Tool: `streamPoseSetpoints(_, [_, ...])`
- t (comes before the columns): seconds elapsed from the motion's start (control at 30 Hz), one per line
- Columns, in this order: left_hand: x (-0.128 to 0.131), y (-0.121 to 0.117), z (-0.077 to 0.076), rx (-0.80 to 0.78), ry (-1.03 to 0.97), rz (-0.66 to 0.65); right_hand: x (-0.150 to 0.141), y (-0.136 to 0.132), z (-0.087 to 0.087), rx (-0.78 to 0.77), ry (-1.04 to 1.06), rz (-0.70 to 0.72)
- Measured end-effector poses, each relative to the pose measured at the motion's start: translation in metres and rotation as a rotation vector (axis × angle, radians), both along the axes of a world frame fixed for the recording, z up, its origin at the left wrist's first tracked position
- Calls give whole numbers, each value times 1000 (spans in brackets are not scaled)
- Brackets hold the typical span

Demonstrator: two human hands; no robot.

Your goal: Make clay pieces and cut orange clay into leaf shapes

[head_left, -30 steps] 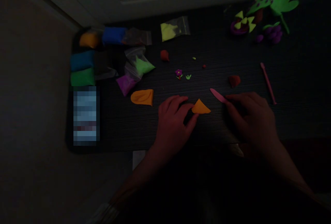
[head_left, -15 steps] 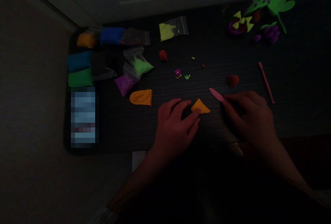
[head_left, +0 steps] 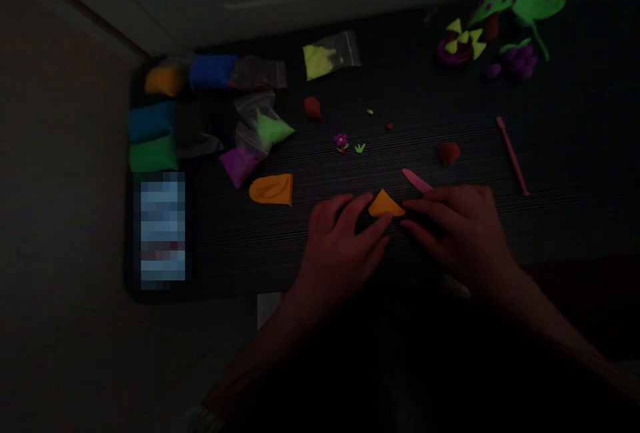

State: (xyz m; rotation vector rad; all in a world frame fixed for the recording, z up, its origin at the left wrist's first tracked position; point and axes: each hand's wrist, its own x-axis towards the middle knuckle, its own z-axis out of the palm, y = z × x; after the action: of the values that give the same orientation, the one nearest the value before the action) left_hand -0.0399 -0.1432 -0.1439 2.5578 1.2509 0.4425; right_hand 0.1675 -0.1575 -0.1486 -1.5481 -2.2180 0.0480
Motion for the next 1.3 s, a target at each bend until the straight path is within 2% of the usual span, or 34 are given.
streamPoseSetpoints(0.37, [2, 2, 0, -31, -24, -31, -3, 3, -4, -12, -17, -30])
streamPoseSetpoints(0.63, [6, 2, 1, -34, 34, -42, -6, 2, -3, 17, -19, -44])
streamPoseSetpoints(1.3, [5, 4, 4, -80, 20, -38, -7, 0, 0, -22, 2, -59])
